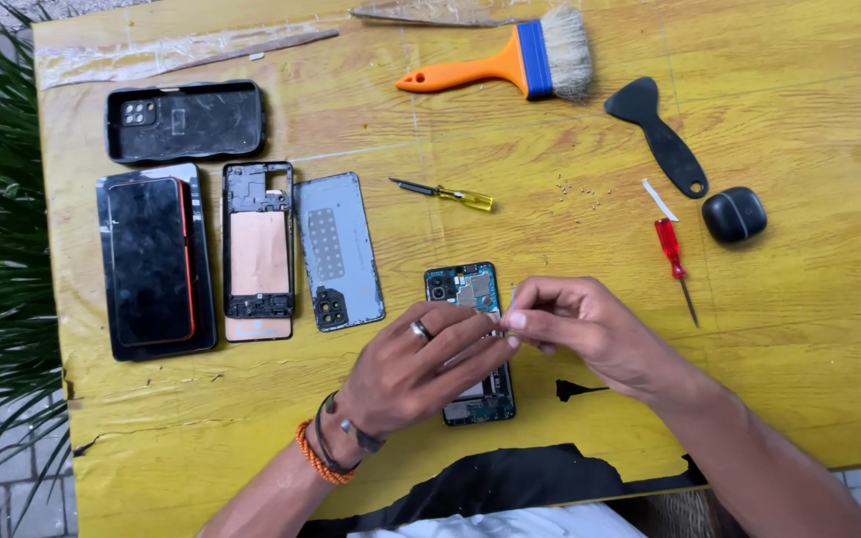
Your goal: The person repairs a disassembled smartphone on a yellow workbench. They connect ribbon cables, use a yellow screwdriver to secure screws, and use a red screwdriver to adjust internal components. The phone remains open throughout the clip.
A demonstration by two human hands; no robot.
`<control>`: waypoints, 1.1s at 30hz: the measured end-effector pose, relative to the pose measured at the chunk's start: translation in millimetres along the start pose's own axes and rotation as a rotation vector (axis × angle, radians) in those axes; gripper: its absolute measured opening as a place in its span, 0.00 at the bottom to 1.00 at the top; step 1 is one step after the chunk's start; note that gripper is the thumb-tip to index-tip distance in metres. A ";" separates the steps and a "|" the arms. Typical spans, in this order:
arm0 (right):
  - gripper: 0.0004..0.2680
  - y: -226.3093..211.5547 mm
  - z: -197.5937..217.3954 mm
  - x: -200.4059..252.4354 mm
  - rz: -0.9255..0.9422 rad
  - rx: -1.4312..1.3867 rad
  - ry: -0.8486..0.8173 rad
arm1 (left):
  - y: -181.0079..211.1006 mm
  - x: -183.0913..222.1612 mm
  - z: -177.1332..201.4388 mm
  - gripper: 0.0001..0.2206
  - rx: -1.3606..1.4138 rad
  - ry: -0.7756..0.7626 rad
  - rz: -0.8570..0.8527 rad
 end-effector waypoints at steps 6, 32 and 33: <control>0.09 9.6 2.5 -5.0 -0.072 0.233 0.021 | -0.1 -1.3 9.2 0.10 0.140 0.040 0.007; 0.08 -34.9 95.1 54.0 0.380 0.279 0.702 | -2.4 2.3 -12.3 0.06 0.161 -0.012 -0.042; 0.07 -34.4 89.0 44.4 0.409 0.244 0.630 | -3.1 4.1 -13.1 0.06 0.155 -0.010 -0.037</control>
Point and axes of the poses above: each hand's wrist, its own x-axis away from the middle knuckle, its own z-axis out of the back of the hand, y = z × x, the point moved 10 cm from there along -x, towards the middle knuckle, and after that the axes turned 9 degrees about -z, right-handed, at the moved point
